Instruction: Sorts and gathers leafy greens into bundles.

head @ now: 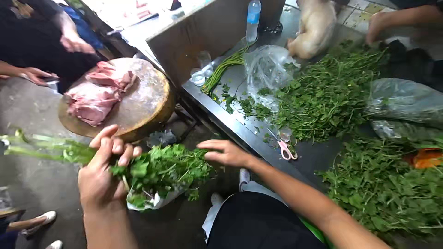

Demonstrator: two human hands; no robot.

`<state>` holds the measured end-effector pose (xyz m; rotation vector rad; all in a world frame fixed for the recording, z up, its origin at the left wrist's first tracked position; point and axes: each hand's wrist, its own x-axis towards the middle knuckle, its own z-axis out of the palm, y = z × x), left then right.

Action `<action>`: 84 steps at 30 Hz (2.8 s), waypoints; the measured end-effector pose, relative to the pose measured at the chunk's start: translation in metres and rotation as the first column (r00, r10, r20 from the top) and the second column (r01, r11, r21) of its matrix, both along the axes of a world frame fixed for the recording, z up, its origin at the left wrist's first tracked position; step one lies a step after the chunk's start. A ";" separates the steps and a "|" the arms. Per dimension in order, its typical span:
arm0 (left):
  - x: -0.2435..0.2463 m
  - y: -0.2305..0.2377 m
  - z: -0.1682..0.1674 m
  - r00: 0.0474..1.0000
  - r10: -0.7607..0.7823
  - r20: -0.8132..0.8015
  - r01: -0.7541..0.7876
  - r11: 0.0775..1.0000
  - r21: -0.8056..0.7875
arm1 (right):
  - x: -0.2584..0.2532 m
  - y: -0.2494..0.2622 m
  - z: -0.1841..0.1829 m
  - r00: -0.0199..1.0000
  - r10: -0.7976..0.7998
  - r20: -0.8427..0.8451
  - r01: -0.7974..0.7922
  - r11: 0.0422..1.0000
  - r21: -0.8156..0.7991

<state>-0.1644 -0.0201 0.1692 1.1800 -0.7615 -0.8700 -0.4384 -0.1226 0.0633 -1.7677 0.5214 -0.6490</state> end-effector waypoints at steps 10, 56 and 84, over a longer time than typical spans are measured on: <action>-0.041 0.020 -0.075 0.994 0.096 -0.053 -0.086 0.983 0.162 | -0.145 -0.210 -0.114 0.473 -0.364 -0.803 0.022 0.915 -0.402; -0.107 -0.115 0.041 0.982 -0.023 0.187 0.037 0.997 -0.074 | -0.232 -0.214 -0.042 0.752 -0.508 -0.421 0.352 0.849 -0.395; -0.041 0.022 -0.156 0.983 -0.165 0.081 0.062 0.715 0.696 | -0.143 -0.246 0.313 0.852 -0.455 -0.258 0.308 0.835 -0.456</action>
